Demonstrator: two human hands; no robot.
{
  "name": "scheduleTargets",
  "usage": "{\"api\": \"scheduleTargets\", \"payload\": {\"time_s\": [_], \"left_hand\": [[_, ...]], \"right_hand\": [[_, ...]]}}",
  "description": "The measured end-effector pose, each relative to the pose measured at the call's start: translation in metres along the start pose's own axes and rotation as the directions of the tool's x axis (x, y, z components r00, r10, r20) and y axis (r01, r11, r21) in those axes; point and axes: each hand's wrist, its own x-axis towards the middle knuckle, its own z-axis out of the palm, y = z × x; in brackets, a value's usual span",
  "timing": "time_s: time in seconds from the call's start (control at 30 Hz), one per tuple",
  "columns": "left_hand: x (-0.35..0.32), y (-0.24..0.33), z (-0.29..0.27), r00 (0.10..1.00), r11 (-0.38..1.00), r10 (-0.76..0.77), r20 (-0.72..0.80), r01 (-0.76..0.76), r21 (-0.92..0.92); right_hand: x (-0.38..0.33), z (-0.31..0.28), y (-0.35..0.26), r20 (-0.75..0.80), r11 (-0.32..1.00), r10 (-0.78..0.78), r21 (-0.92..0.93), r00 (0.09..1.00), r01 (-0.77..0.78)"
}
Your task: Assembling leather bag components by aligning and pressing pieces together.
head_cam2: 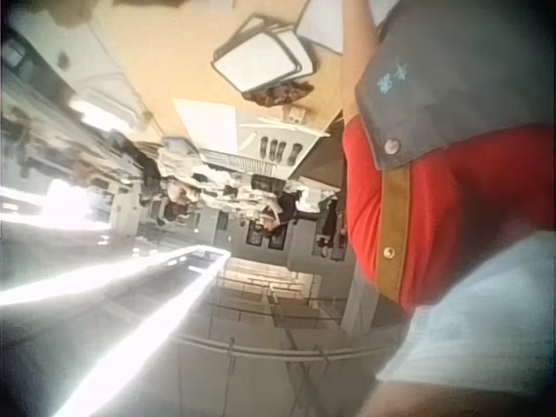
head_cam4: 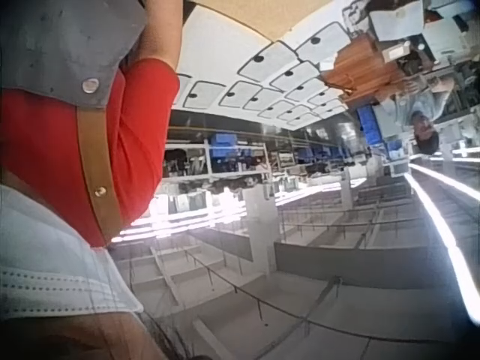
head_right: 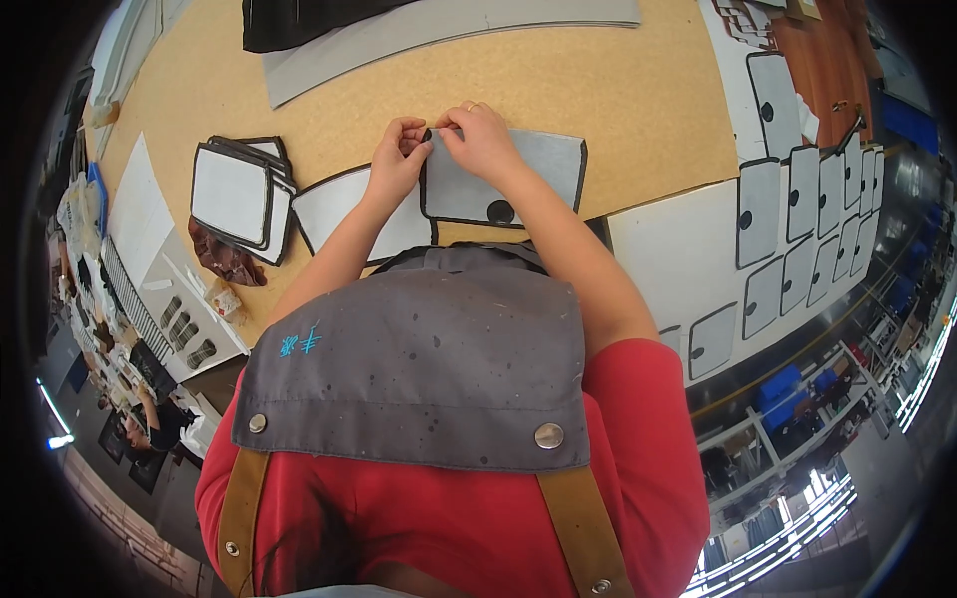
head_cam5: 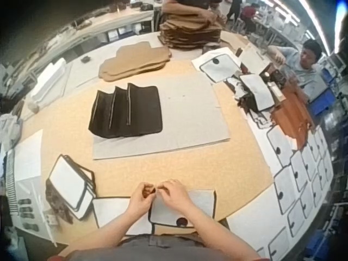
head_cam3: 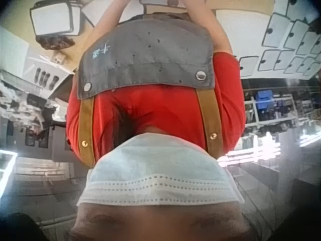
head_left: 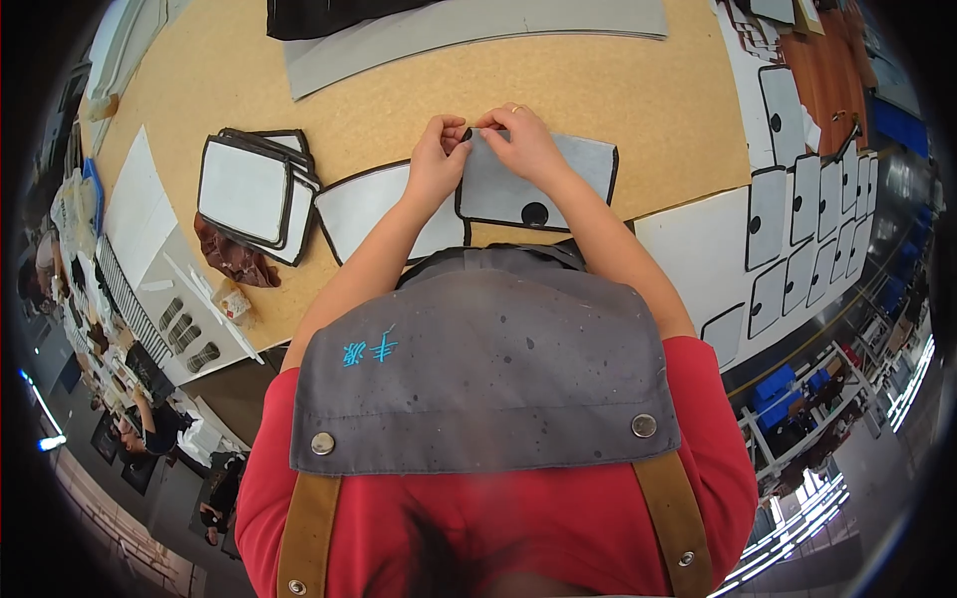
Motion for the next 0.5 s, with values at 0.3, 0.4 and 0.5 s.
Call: {"api": "scheduleTargets", "payload": {"time_s": [0.3, 0.4, 0.5], "left_hand": [[0.001, 0.021, 0.007, 0.943, 0.937, 0.286, -0.168, -0.239, 0.254], [0.001, 0.023, 0.008, 0.943, 0.935, 0.287, -0.171, -0.237, 0.264], [0.001, 0.022, 0.008, 0.935, 0.926, 0.312, -0.166, -0.261, 0.271]], "right_hand": [[0.010, -0.008, -0.011, 0.149, 0.963, 0.182, 0.176, 0.972, -0.207], [0.009, -0.009, -0.014, 0.146, 0.961, 0.177, 0.188, 0.973, -0.203], [0.008, -0.008, -0.014, 0.134, 0.962, 0.181, 0.183, 0.974, -0.204]]}}
